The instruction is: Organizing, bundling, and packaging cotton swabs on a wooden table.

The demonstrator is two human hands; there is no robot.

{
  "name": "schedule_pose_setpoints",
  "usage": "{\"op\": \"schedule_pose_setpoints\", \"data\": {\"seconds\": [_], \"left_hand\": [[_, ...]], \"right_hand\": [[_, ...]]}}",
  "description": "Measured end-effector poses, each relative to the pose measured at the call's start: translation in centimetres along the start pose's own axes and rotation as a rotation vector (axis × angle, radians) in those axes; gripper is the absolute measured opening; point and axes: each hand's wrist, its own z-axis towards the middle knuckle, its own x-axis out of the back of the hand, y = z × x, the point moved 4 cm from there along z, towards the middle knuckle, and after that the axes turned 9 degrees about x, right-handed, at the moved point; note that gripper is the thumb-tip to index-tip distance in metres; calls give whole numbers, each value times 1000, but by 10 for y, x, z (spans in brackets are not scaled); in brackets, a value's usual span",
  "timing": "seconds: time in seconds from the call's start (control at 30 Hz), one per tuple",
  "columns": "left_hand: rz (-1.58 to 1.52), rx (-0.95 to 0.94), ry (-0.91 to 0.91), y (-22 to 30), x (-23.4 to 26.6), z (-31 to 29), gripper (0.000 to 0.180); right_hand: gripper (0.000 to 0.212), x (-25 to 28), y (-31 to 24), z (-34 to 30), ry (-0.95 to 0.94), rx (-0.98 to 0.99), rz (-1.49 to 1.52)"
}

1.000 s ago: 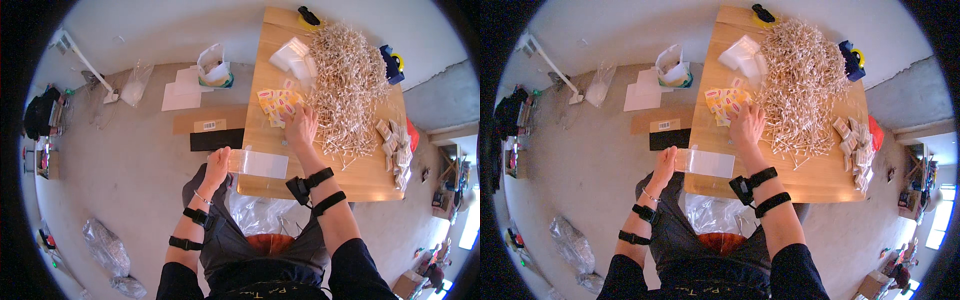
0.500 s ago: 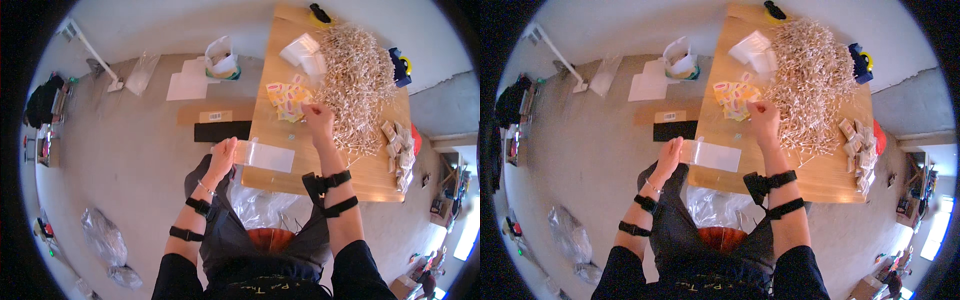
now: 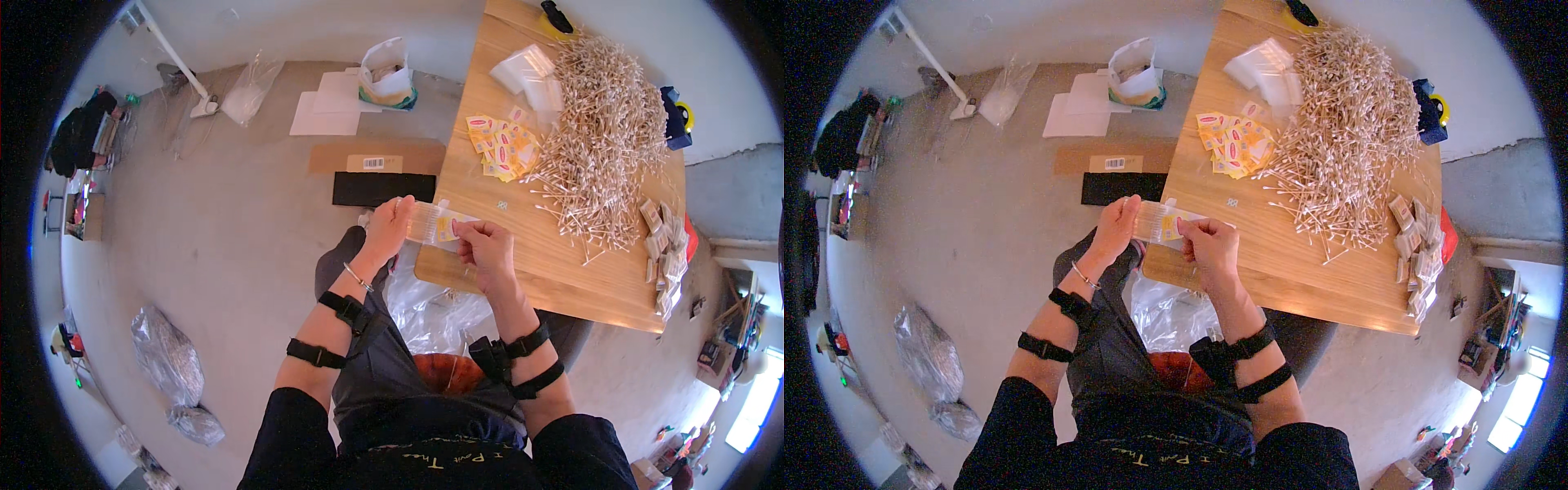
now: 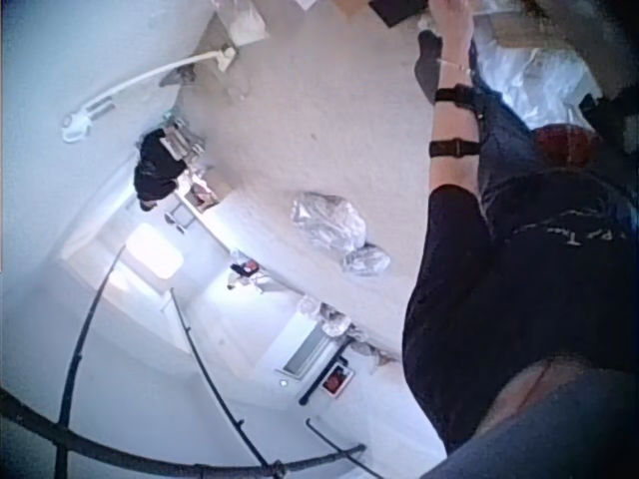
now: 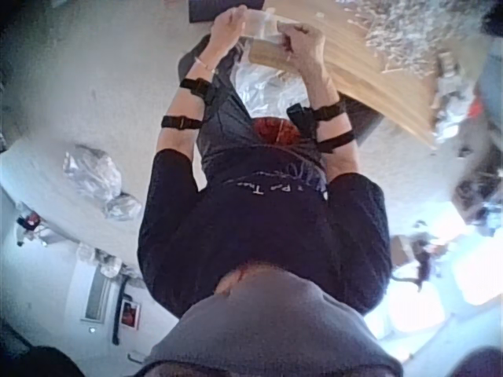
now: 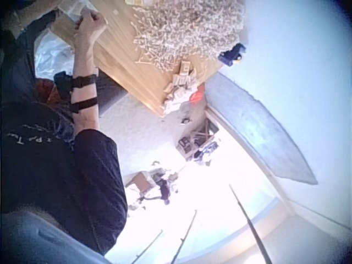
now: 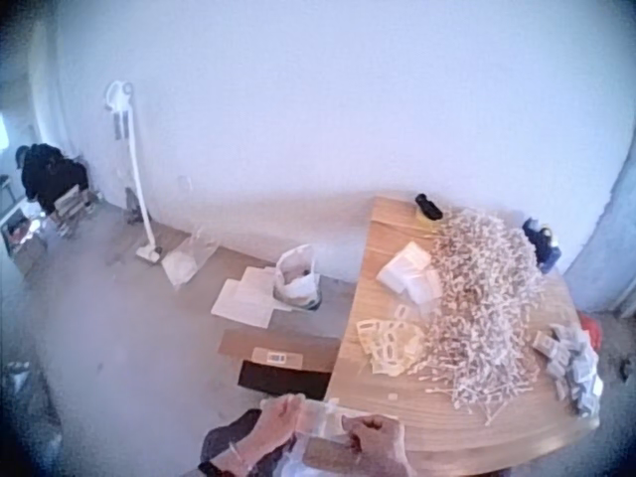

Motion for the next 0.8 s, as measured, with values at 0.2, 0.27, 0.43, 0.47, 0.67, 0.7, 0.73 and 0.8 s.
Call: {"op": "schedule_pose_setpoints", "data": {"seconds": [0.2,0.27,0.43,0.47,0.67,0.7,0.73,0.8], "left_hand": [[-16,3,-3,1,1,-2,46],[-3,-3,-5,0,0,-1,46],[-25,-32,-5,-2,0,0,47],[-26,-32,-5,-3,-1,0,47],[-78,-6,-18,-3,-1,1,48],[-37,-9,-13,-3,0,2,48],[5,-11,-9,-2,0,2,49],[7,-28,-2,2,-1,0,49]], "right_hand": [[21,-2,2,2,-38,-22,-67],[21,-2,2,3,-34,-14,-72],[21,-2,1,2,-39,-30,-107],[22,-3,1,2,-52,-27,-107],[23,-9,6,5,-32,14,-111],[23,-11,7,5,-32,15,-111],[23,-11,6,4,-9,35,-124],[23,-13,6,5,15,55,-137]]}}
